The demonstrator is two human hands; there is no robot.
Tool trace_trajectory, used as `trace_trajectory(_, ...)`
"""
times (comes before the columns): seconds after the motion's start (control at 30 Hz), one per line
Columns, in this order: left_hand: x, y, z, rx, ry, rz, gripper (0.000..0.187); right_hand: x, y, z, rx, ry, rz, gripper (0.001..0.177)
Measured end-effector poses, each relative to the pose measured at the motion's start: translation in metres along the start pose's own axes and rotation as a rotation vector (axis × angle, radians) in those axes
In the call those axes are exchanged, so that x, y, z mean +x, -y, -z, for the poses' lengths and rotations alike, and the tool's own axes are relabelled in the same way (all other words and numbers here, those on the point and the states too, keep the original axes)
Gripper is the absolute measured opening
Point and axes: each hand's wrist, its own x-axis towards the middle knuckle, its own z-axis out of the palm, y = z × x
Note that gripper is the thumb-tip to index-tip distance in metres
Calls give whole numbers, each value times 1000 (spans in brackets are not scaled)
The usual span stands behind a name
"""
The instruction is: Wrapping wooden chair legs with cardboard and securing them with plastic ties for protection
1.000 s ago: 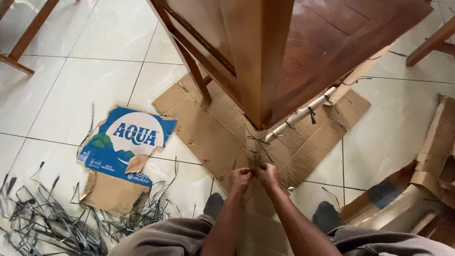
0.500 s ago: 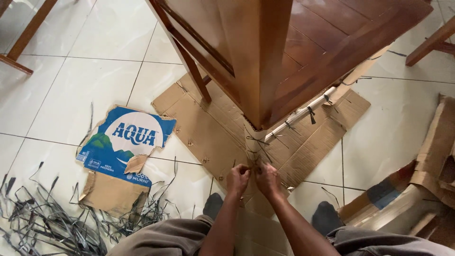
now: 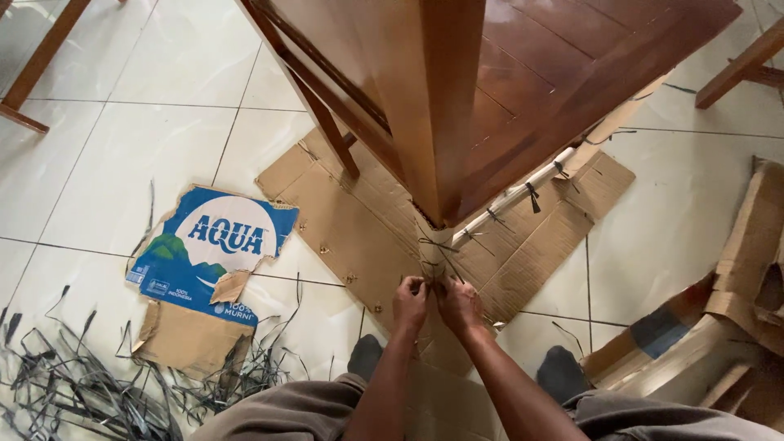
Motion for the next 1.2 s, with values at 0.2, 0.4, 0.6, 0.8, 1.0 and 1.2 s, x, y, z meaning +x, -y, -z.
trace_trajectory(0.2, 56, 111, -71, -851, -71, 407, 23, 1, -12, -15, 170, 30, -164, 16)
trace_trajectory(0.4, 46, 81, -55, -868, 16, 475, 21, 23, -37, -59, 164, 73, -259, 24)
trace_trajectory(0.6, 30, 61, -45, -970, 43, 579, 16, 24, -30, -49, 279, 71, -318, 31)
trace_trajectory(0.8, 34, 78, -54, -906, 27, 492, 19, 17, -22, -39, 166, 81, -283, 28)
trace_trajectory(1.0, -20, -32, 13, -359, -14, 235, 29, 9, -16, -31, 283, 98, -165, 23)
trace_trajectory(1.2, -17, -36, 19, -90, -40, 158, 20, 9, -16, -14, 211, 46, -102, 23)
